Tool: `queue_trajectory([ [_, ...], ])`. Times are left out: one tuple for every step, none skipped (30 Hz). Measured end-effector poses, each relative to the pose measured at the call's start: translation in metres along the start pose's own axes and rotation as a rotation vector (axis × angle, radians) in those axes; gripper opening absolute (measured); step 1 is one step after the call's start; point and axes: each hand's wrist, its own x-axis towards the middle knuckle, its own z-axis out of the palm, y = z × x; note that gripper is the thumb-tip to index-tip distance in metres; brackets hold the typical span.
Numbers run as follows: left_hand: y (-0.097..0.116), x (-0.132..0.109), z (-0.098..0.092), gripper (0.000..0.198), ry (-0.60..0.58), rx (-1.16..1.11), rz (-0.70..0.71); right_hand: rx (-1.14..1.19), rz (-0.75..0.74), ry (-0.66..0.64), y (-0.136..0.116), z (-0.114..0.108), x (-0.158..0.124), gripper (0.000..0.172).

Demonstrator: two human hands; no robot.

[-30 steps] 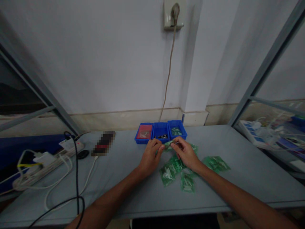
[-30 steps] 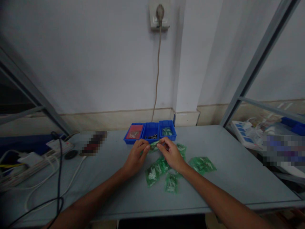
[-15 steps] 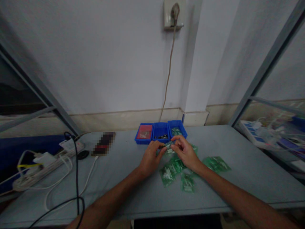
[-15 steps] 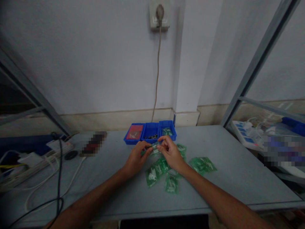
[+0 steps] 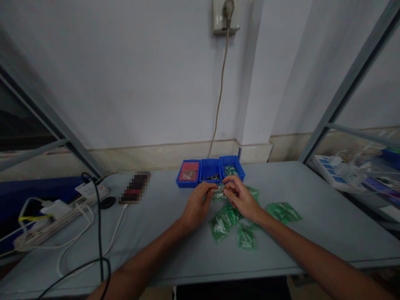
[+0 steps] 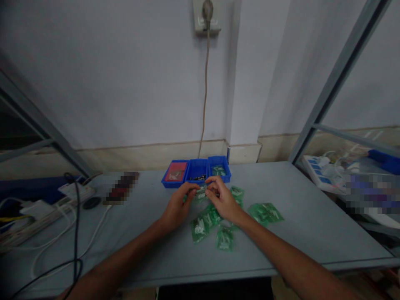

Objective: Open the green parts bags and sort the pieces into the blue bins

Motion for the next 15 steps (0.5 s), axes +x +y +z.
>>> queue_trajectory([
  [0.0, 0.0001, 0.0, 0.021, -0.002, 0.004, 0.007, -0.001, 0.004, -0.003, 0.0005, -0.0003, 0.0004, 0.032],
  [0.0001, 0.0001, 0.0, 0.021, -0.002, 0.008, 0.011, -0.005, 0.008, -0.005, 0.001, -0.0006, 0.0008, 0.032],
  [0.0003, -0.0001, -0.0001, 0.022, -0.004, 0.01, 0.012, -0.011, 0.009, -0.004, 0.0015, -0.0009, 0.0012, 0.032],
  [0.0006, -0.0003, -0.0001, 0.023, -0.008, 0.011, 0.011, -0.016, 0.009, -0.002, 0.0017, -0.0012, 0.0016, 0.032],
  [0.0009, -0.0005, -0.0002, 0.023, -0.012, 0.011, 0.011, -0.02, 0.004, 0.002, 0.0017, -0.0014, 0.002, 0.033],
  [0.0013, -0.0007, -0.0003, 0.023, -0.015, 0.011, 0.012, -0.022, -0.002, 0.005, 0.0014, -0.0016, 0.0022, 0.033],
  [0.0016, -0.0009, -0.0004, 0.023, -0.016, 0.012, 0.014, -0.025, -0.008, 0.007, 0.0007, -0.0017, 0.0024, 0.033],
  [0.0019, -0.001, -0.0006, 0.023, -0.014, 0.014, 0.017, -0.027, -0.014, 0.009, 0.0, -0.0018, 0.0024, 0.032],
  [0.0021, -0.001, -0.0007, 0.022, -0.012, 0.018, 0.021, -0.032, -0.021, 0.008, -0.0009, -0.0019, 0.0023, 0.032],
  [0.0023, -0.001, -0.0009, 0.021, -0.01, 0.022, 0.026, -0.038, -0.029, 0.008, -0.0015, -0.002, 0.0021, 0.031],
  [0.0023, -0.0009, -0.001, 0.02, -0.011, 0.026, 0.03, -0.045, -0.036, 0.01, -0.0019, -0.002, 0.0018, 0.03],
  [0.0022, -0.0008, -0.001, 0.019, -0.012, 0.029, 0.035, -0.051, -0.039, 0.012, -0.0019, -0.002, 0.0015, 0.03],
  [0.0021, -0.0006, -0.001, 0.018, -0.012, 0.03, 0.04, -0.056, -0.036, 0.015, -0.0016, -0.002, 0.0012, 0.029],
  [0.0018, -0.0005, -0.001, 0.017, -0.012, 0.03, 0.045, -0.059, -0.028, 0.017, -0.0009, -0.0019, 0.001, 0.028],
  [0.0016, -0.0003, -0.0009, 0.016, -0.009, 0.029, 0.05, -0.062, -0.02, 0.019, 0.0001, -0.0018, 0.0008, 0.028],
])
